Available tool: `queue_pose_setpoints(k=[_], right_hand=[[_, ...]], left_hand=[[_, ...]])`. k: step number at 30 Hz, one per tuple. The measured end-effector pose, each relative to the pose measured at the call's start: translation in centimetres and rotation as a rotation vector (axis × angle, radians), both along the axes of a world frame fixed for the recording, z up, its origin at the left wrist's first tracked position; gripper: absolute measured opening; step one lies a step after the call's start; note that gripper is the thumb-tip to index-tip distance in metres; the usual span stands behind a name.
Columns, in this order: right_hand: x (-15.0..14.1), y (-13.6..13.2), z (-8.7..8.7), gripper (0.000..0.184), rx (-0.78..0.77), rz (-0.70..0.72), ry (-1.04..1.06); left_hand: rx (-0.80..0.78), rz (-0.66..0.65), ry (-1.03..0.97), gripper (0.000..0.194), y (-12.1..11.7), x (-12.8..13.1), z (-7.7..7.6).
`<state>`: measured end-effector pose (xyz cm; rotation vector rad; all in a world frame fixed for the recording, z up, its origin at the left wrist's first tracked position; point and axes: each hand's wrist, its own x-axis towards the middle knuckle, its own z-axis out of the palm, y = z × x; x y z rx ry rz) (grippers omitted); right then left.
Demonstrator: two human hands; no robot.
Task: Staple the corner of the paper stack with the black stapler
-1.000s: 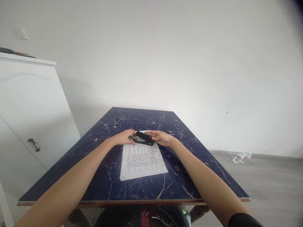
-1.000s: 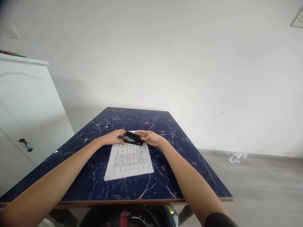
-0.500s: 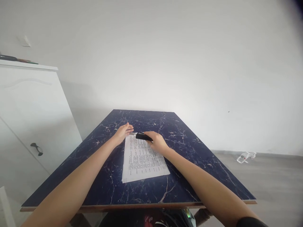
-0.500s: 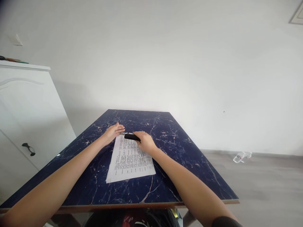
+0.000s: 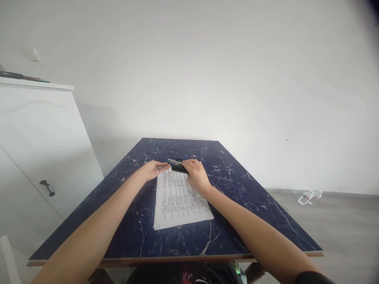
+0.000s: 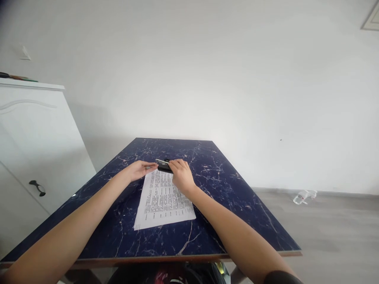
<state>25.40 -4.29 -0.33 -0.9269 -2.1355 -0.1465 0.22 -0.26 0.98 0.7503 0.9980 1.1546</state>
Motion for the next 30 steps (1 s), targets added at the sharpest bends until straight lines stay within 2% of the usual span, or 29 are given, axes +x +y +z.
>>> queue_pose_setpoints(k=[2,4,6,8,10,13,15,17,19,23,30], right_hand=[[-0.1,0.0,0.1,0.036,-0.275,-0.079,0.168],[-0.2,0.0,0.1,0.027,-0.538,-0.092,0.233],[-0.3,0.0,0.1,0.023,-0.679,-0.065,0.196],[-0.3,0.0,0.0,0.021,-0.716,-0.049,0.127],[-0.2,0.0,0.1,0.031,-0.643,-0.021,0.106],[0.2,-0.2,0.7,0.051,-0.305,0.066,0.194],[0.4,-0.4,1.1,0.050,-0.097,0.158,0.222],[0.5,-0.6,1.4,0.041,0.008,0.268,0.172],[0.6,-0.6,1.5,0.034,0.066,0.341,0.086],[0.8,-0.4,1.6,0.032,0.136,0.393,-0.055],[0.9,-0.4,1.7,0.031,0.135,0.389,-0.080]], left_hand=[[0.060,0.117,0.055,0.021,0.5,-0.4,-0.3],[0.143,0.223,0.092,0.022,0.7,-0.6,-0.4],[0.272,0.276,0.146,0.021,0.5,-0.4,-0.2],[0.425,0.255,0.246,0.024,-0.2,0.2,0.4],[0.542,0.150,0.367,0.033,-1.4,1.0,1.3],[0.612,-0.066,0.513,0.051,-3.4,2.4,2.6],[0.652,-0.204,0.599,0.056,-4.5,3.3,3.1],[0.693,-0.321,0.658,0.059,-5.2,4.1,3.2],[0.721,-0.386,0.679,0.060,-5.6,4.8,3.1],[0.717,-0.406,0.659,0.061,-5.7,5.3,2.7],[0.701,-0.430,0.708,0.065,-5.8,5.5,2.7]])
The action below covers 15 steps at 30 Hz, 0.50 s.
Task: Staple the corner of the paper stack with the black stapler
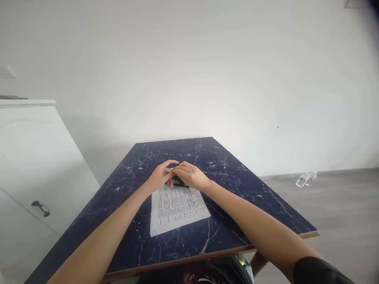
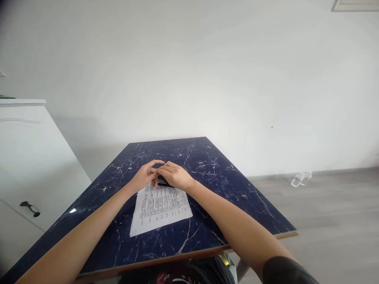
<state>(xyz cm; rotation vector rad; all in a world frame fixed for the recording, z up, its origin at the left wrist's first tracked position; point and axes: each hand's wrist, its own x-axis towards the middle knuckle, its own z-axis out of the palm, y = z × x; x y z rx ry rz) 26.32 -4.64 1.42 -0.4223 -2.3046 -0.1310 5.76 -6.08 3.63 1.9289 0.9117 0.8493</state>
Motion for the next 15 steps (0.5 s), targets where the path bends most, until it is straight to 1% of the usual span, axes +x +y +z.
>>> queue_pose_setpoints(k=[1,2,3,4,5,6,7,8,9,10,12,13,15], right_hand=[[0.1,0.0,0.1,0.031,-0.013,-0.029,0.017],[0.3,0.2,0.3,0.030,-0.030,-0.078,0.053],[0.7,0.5,0.6,0.029,-0.052,-0.144,0.104],[1.3,0.9,0.8,0.028,-0.071,-0.223,0.170],[2.1,1.4,1.1,0.026,-0.087,-0.309,0.241],[3.2,2.1,1.2,0.025,-0.097,-0.395,0.310],[4.4,2.9,1.3,0.024,-0.101,-0.477,0.363],[5.8,3.8,1.2,0.024,-0.103,-0.551,0.388],[7.3,4.6,0.9,0.025,-0.108,-0.628,0.401],[8.7,5.5,0.5,0.025,-0.123,-0.705,0.406],[11.3,7.1,-0.9,0.024,-0.211,-0.850,0.362],[12.4,7.8,-1.6,0.024,-0.292,-0.919,0.314],[13.9,8.9,-3.2,0.022,-0.468,-1.016,0.212]], left_hand=[[0.031,0.020,0.010,0.063,0.1,-0.2,0.0],[0.087,0.074,0.031,0.058,0.4,-0.5,0.0],[0.165,0.163,0.068,0.052,0.8,-1.1,0.0],[0.257,0.287,0.122,0.047,1.4,-2.0,-0.1],[0.352,0.442,0.198,0.045,2.1,-3.1,-0.3],[0.410,0.571,0.292,0.043,3.0,-4.5,-0.6],[0.436,0.687,0.384,0.039,3.9,-6.0,-1.0],[0.441,0.773,0.462,0.034,4.9,-7.6,-1.5],[0.440,0.832,0.536,0.032,5.8,-9.2,-2.1],[0.435,0.867,0.610,0.035,6.6,-10.6,-2.7],[0.370,0.850,0.736,0.041,7.9,-12.8,-3.9],[0.312,0.817,0.781,0.041,8.2,-13.5,-4.4],[0.243,0.792,0.821,0.038,8.5,-14.2,-5.0]])
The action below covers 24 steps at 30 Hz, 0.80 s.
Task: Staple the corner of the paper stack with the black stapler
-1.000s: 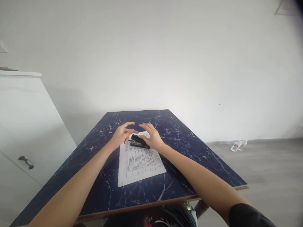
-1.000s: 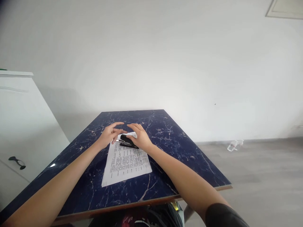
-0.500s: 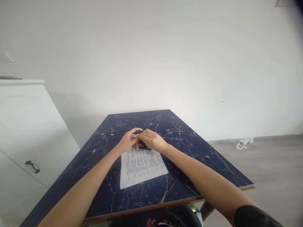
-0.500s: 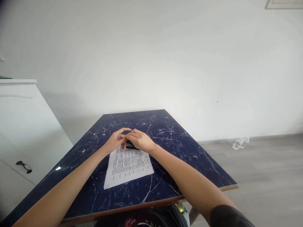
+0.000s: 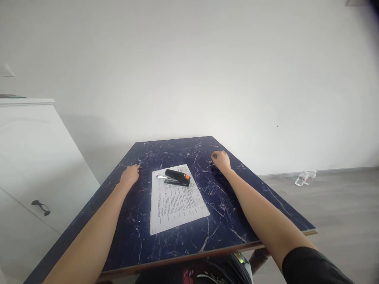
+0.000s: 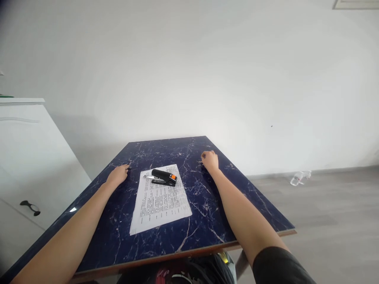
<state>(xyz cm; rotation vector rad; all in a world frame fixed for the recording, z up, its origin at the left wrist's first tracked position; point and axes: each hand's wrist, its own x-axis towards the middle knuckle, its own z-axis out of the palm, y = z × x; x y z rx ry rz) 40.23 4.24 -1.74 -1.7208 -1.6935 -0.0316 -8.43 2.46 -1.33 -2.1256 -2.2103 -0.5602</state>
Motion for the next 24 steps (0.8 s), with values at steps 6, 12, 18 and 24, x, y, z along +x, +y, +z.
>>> queue_pose_setpoints(k=[6,12,18,24], right_hand=[[0.9,1.0,-1.5,0.019,-0.095,-0.041,0.003],[-1.6,0.2,-0.3,0.021,0.111,0.103,-0.040],[-5.1,-0.5,-0.6,0.017,0.088,0.408,-0.113],[-5.4,-0.7,-0.7,0.017,0.081,0.470,-0.097]], left_hand=[[-0.027,0.060,0.076,0.021,-0.7,0.7,0.7],[0.045,0.059,-0.007,0.020,-0.7,1.9,1.2],[0.111,0.071,-0.472,0.012,-0.2,1.8,0.5],[0.100,-0.073,-1.178,0.022,0.0,2.3,0.3]])
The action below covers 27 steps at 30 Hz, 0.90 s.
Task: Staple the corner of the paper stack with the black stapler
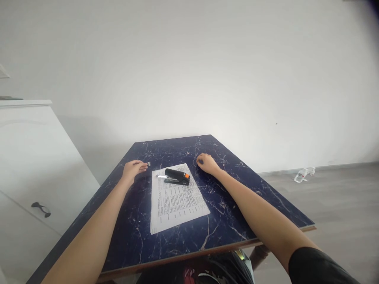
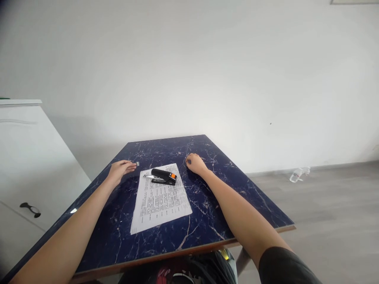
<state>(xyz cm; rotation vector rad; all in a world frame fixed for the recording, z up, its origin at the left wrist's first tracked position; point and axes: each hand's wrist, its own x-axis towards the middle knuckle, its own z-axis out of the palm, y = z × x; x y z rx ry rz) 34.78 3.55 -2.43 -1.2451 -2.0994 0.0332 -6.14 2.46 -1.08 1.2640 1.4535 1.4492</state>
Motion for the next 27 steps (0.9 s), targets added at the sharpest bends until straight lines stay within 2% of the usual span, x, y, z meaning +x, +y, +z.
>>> queue_pose_setpoints(k=[3,5,7,10,13,16,20,23,27], right_hand=[[0.2,0.0,0.0,0.017,-0.013,0.020,0.005],[0.3,0.0,0.0,0.017,-0.018,0.025,0.005],[0.3,0.1,-0.1,0.018,-0.022,0.029,0.001],[0.2,0.3,-0.4,0.018,-0.026,0.043,-0.010],[0.1,0.4,-0.6,0.018,-0.027,0.056,-0.024],[0.1,0.5,-0.7,0.017,-0.027,0.065,-0.035],[0.0,0.5,-0.7,0.016,-0.027,0.069,-0.046],[0.0,0.5,-0.7,0.017,-0.028,0.069,-0.052],[0.0,0.5,-0.7,0.017,-0.035,0.069,-0.061]], left_hand=[[-0.036,-0.017,-0.042,0.022,0.0,-0.1,0.1],[-0.016,0.005,0.142,0.023,0.1,-0.3,0.0],[0.057,-0.015,0.442,0.026,0.3,-0.3,-0.1],[0.221,-0.179,0.805,0.033,0.4,0.4,-0.4],[0.310,-0.381,0.966,0.037,0.3,1.5,-0.6],[0.294,-0.451,1.059,0.035,0.1,2.2,-0.6],[0.253,-0.395,1.104,0.025,-0.3,2.6,-0.5],[0.255,-0.378,1.060,0.016,-0.5,2.9,-0.5],[0.260,-0.385,1.016,0.026,-0.6,3.3,-0.6]])
